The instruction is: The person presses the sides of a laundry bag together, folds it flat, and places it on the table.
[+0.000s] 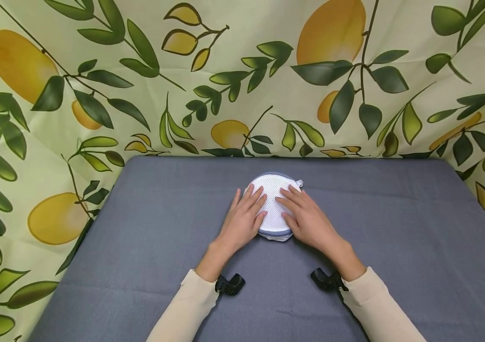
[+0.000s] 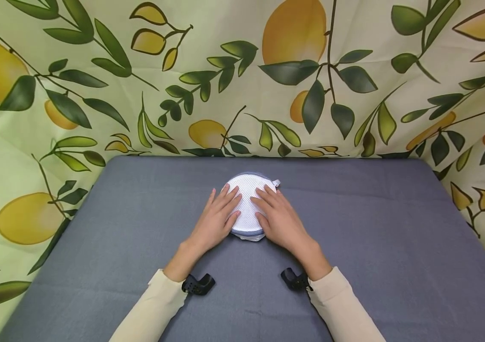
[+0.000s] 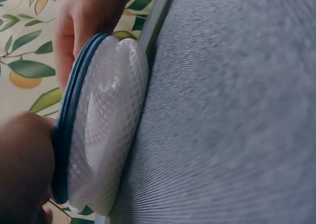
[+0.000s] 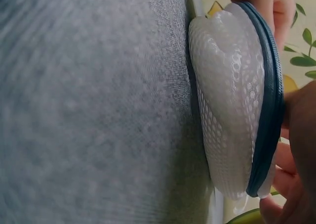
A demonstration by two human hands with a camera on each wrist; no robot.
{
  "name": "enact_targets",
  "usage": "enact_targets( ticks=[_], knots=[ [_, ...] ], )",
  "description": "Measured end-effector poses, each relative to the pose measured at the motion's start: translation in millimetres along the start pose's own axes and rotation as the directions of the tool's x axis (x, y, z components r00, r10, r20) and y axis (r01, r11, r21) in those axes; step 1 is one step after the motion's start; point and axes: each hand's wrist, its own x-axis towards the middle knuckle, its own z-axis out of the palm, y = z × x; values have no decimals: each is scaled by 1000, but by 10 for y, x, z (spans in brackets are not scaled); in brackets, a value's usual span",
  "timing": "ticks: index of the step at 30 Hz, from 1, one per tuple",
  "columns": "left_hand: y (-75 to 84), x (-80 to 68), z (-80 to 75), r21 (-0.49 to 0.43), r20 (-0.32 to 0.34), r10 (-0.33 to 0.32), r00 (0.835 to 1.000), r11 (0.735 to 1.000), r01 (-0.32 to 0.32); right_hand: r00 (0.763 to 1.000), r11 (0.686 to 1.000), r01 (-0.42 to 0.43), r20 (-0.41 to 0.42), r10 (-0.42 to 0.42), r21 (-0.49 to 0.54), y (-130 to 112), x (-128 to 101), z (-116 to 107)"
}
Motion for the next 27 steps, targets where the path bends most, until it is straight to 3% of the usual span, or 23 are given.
enact_targets(
  ticks=[5, 15, 22, 27],
  knots=[
    [34, -28, 43, 9, 71, -38, 997, 999, 38, 994, 996, -75, 88, 71, 43, -40, -9, 13],
    [100, -27, 76, 77, 84, -61, 995, 996, 55, 994, 993, -62, 81, 71, -103, -112, -23, 67],
    [114, -30, 96, 82, 85, -71, 994, 995, 64, 990, 991, -84, 108, 95, -103, -112, -24, 62],
    [136, -27, 28, 118, 118, -63, 991, 992, 49, 989, 989, -91, 108, 104, -116, -136, -27, 55]
  ],
)
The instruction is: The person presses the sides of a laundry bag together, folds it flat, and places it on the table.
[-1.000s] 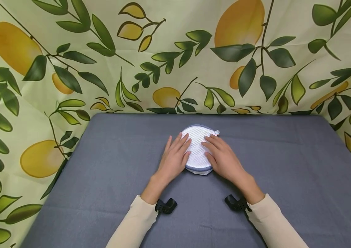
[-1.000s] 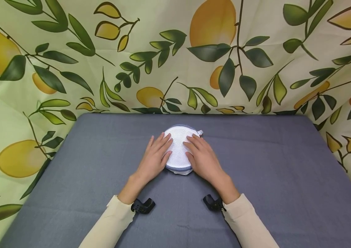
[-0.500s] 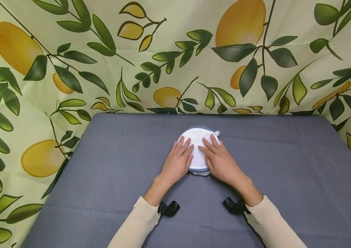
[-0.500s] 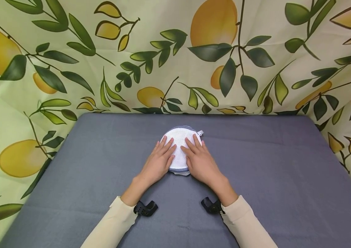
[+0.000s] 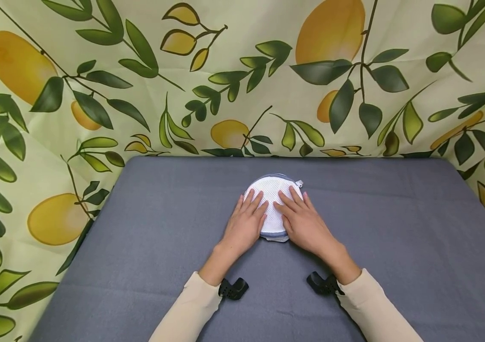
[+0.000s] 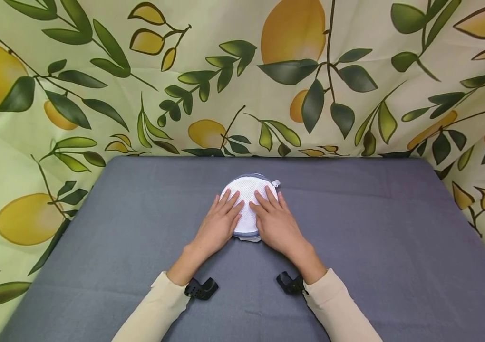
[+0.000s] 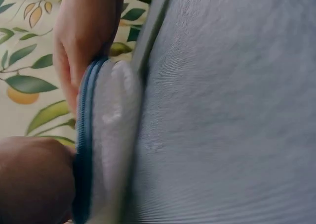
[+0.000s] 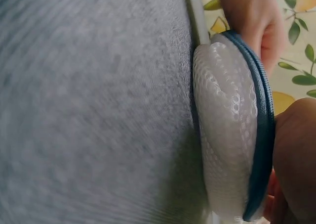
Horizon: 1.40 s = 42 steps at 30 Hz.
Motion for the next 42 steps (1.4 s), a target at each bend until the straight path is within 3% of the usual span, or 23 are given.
enact_targets(
  ticks=[7, 12, 20, 25, 28, 33, 37, 42],
  knots=[
    [18, 0, -148, -54, 32, 50, 998, 997, -48, 997, 998, 55, -58, -54, 16, -53, -16, -35],
    [22, 9, -131, -32, 14, 75, 997, 997, -74, 995, 996, 92, -48, -91, 15, -67, -11, -97],
    [69, 10, -21, 61, -21, 69, 997, 996, -68, 1000, 1000, 11, 9, -11, 9, -126, 9, -138],
    [63, 10, -1, 44, -15, 52, 999, 998, -52, 1000, 1000, -6, 24, 6, -7, -160, 35, -134],
    [53, 12, -55, -4, 18, 56, 998, 998, -56, 999, 1000, 1, 53, -2, 20, -148, 28, -169],
    [86, 6, -247, -64, 132, 56, 990, 997, -48, 991, 997, -9, 137, -2, 78, -136, -11, -298],
    [122, 3, -337, -69, 193, 51, 980, 997, -38, 981, 997, -44, 189, 31, 62, -185, -30, -380],
    [151, 12, -322, -47, 234, 25, 972, 999, -15, 977, 998, -64, 203, 60, 9, -232, -37, -364]
  ],
)
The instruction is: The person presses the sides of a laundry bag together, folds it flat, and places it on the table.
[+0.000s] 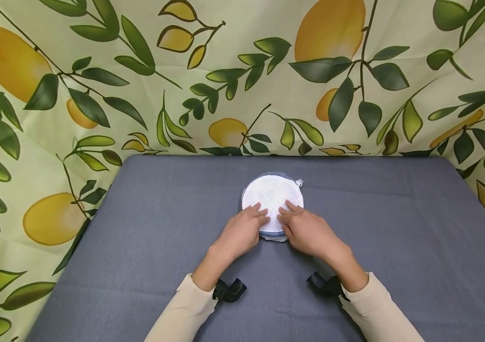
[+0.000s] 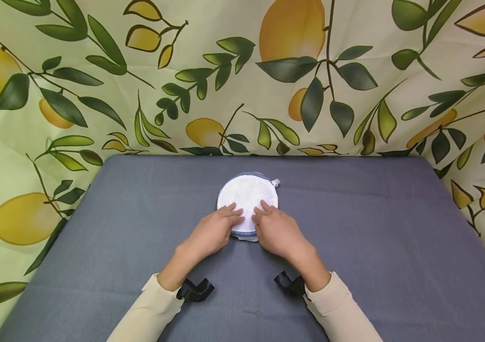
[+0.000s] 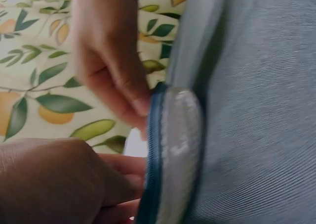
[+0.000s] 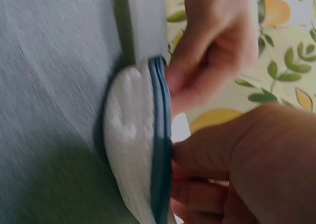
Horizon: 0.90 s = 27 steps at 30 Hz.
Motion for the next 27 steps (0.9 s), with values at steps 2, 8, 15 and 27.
enact_targets(
  ticks=[2, 8, 15, 27],
  knots=[
    [5, 18, 25, 15, -4, -3, 1000, 1000, 3, 1000, 1000, 2, -11, -2, -28, -1, 9, 23],
    [-14, 63, 71, 16, -47, 3, 999, 1000, -2, 999, 998, -27, -28, 26, -49, 17, 39, 48],
    [-119, 155, 108, 18, -220, 51, 974, 999, -48, 985, 998, -18, -171, 8, -57, 77, 116, 107],
    [-167, 312, 255, 137, -89, 24, 996, 990, -12, 962, 996, 37, -268, -59, -85, 205, 263, 231]
  ],
)
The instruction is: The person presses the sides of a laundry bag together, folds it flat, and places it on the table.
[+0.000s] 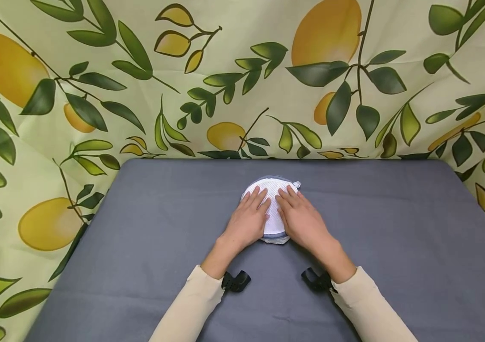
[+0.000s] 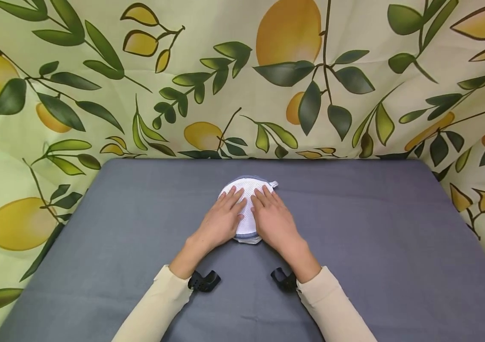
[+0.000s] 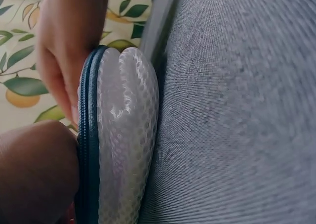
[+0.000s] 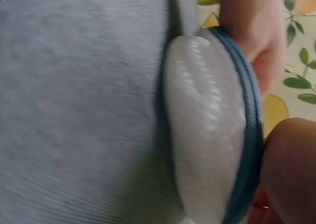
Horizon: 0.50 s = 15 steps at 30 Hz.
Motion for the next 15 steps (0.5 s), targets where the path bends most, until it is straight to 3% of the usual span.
enact_targets(
  ticks=[10, 15],
  knots=[
    [61, 72, -76, 46, 104, -28, 994, 999, 24, 998, 991, -27, 53, 34, -127, -36, -41, 55],
    [81, 85, -56, 52, 152, -54, 987, 998, 46, 991, 985, -34, 124, 56, -169, -63, -29, 45]
  ],
)
